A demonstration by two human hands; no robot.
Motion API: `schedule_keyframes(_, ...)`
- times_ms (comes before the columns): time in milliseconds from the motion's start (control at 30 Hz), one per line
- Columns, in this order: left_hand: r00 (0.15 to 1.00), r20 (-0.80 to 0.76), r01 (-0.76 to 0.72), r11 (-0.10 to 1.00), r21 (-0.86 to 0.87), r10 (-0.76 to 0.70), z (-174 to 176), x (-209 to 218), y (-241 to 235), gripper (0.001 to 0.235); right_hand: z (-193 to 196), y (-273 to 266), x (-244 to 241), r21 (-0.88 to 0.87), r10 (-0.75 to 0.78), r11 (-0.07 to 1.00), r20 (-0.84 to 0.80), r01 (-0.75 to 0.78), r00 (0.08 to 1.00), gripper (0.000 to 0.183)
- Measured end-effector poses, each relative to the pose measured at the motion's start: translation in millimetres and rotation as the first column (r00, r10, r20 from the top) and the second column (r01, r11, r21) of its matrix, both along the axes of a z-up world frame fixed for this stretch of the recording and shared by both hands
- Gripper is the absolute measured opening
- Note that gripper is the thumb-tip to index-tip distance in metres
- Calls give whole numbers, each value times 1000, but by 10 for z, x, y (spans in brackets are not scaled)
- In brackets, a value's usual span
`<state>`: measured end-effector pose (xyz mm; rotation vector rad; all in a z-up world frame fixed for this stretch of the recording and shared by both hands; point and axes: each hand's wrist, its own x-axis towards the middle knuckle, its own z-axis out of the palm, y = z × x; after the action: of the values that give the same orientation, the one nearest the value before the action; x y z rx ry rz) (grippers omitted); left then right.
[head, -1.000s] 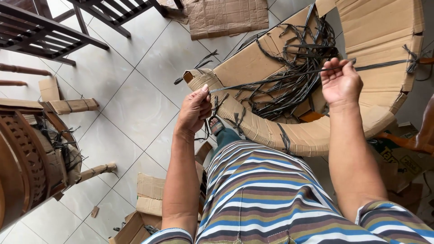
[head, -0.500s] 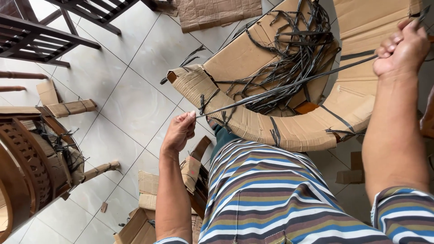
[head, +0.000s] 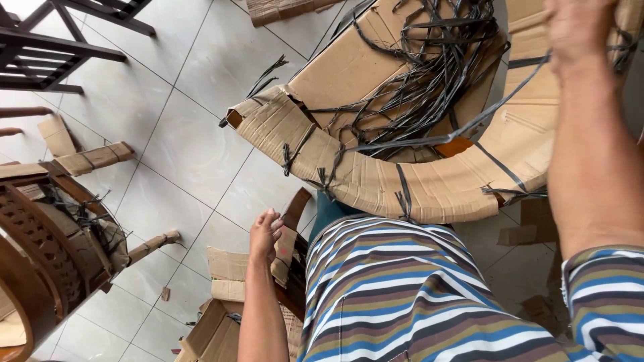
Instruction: Securing cardboard padding to a wooden chair frame by tying black plastic strips around it.
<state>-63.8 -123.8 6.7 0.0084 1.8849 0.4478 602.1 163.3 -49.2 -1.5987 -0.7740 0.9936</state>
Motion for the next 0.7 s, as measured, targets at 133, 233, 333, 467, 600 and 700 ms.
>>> schedule_keyframes(133, 994, -76, 75, 994, -81, -82, -337, -93, -170, 47, -179, 52, -881, -172, 186, 977, 418, -123, 889, 30)
schedule_keyframes(233, 997, -74, -7, 998, -66, 2, -529, -148, -332, 41, -362, 30, -1651, -376, 448, 889, 604, -260, 659, 7)
schedule_keyframes(333, 996, -54, -70, 997, -20, 69, -723, -150, -475, 38, -667, -41, -2426, -603, 722, 689, 520, -402, 457, 17)
schedule_keyframes(467, 998, -14, -66, 998, 10, 66, -1110, -116, -608, 53, -1235, -120, -3217, -798, 895, 443, 366, -409, 255, 21)
schedule_keyframes(600, 999, 37, -41, 999, 17, 41, -999, 68, -434, 50, -1456, -109, -3752, -855, 967, 248, 189, -456, 171, 23)
schedule_keyframes(700, 997, 57, -61, 994, 91, 56, -1331, 273, -372, 39, -1290, -16, -4049, -847, 987, 75, 138, -527, -81, 27)
